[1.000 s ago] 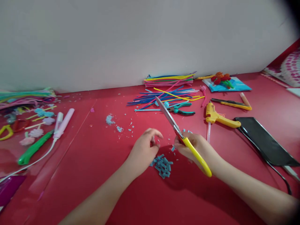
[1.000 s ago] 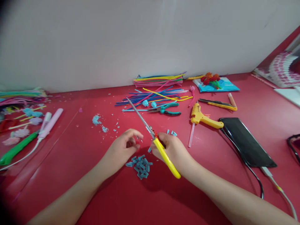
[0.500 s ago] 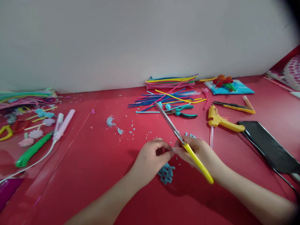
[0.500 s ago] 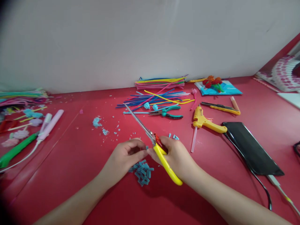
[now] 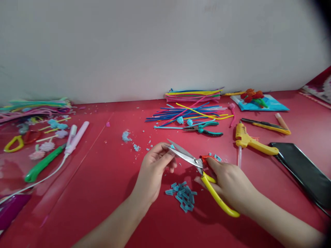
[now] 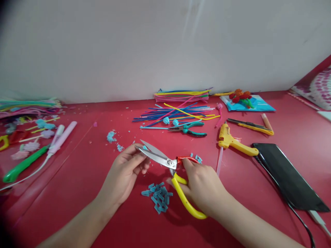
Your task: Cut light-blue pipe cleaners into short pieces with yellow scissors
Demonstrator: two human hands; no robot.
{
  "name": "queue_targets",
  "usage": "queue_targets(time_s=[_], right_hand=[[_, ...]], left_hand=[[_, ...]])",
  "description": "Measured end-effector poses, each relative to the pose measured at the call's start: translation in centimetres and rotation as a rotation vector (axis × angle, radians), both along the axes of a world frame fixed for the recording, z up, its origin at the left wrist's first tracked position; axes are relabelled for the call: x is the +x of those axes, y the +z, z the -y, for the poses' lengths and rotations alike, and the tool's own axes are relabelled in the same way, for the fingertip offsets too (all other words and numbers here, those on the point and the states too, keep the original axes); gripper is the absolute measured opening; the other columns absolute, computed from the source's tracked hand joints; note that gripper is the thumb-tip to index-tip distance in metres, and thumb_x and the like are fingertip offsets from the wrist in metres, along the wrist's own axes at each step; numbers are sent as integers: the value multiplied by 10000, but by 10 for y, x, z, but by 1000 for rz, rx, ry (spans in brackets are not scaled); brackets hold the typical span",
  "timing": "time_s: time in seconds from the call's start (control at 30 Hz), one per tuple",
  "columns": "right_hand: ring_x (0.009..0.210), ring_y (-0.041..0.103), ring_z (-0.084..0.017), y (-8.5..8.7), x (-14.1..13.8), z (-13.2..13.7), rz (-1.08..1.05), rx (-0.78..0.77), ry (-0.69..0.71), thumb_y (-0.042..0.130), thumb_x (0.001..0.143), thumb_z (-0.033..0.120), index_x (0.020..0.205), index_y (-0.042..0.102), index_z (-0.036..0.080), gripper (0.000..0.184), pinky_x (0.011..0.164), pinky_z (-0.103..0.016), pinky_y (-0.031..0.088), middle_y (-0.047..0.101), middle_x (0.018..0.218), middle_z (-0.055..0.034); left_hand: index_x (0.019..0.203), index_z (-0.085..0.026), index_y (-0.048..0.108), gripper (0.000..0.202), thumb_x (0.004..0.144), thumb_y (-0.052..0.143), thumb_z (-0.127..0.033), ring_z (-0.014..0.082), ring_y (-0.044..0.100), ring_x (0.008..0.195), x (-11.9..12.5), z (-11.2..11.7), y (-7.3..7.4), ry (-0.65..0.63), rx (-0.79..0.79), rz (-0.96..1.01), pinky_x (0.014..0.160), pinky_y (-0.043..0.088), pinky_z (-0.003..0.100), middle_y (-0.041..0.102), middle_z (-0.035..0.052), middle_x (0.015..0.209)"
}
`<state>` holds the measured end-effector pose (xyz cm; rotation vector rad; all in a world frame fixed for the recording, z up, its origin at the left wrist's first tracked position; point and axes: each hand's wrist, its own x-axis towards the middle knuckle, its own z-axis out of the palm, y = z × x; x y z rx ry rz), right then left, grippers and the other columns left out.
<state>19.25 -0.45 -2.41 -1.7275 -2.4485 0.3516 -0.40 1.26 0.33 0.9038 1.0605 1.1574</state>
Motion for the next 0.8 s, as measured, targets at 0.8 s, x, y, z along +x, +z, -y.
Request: queue_targets(time_s=[0.8], right_hand=[[420,507,-151,-9,3,2,26,194,101,373,810,447,787,409,196,255,420,-245,173,537,501,10]], left_hand=[[699,-155,565,52,736,563,-192,57,444,533,1,2,-2,41,11,72,485,359,169,496,-28,599]])
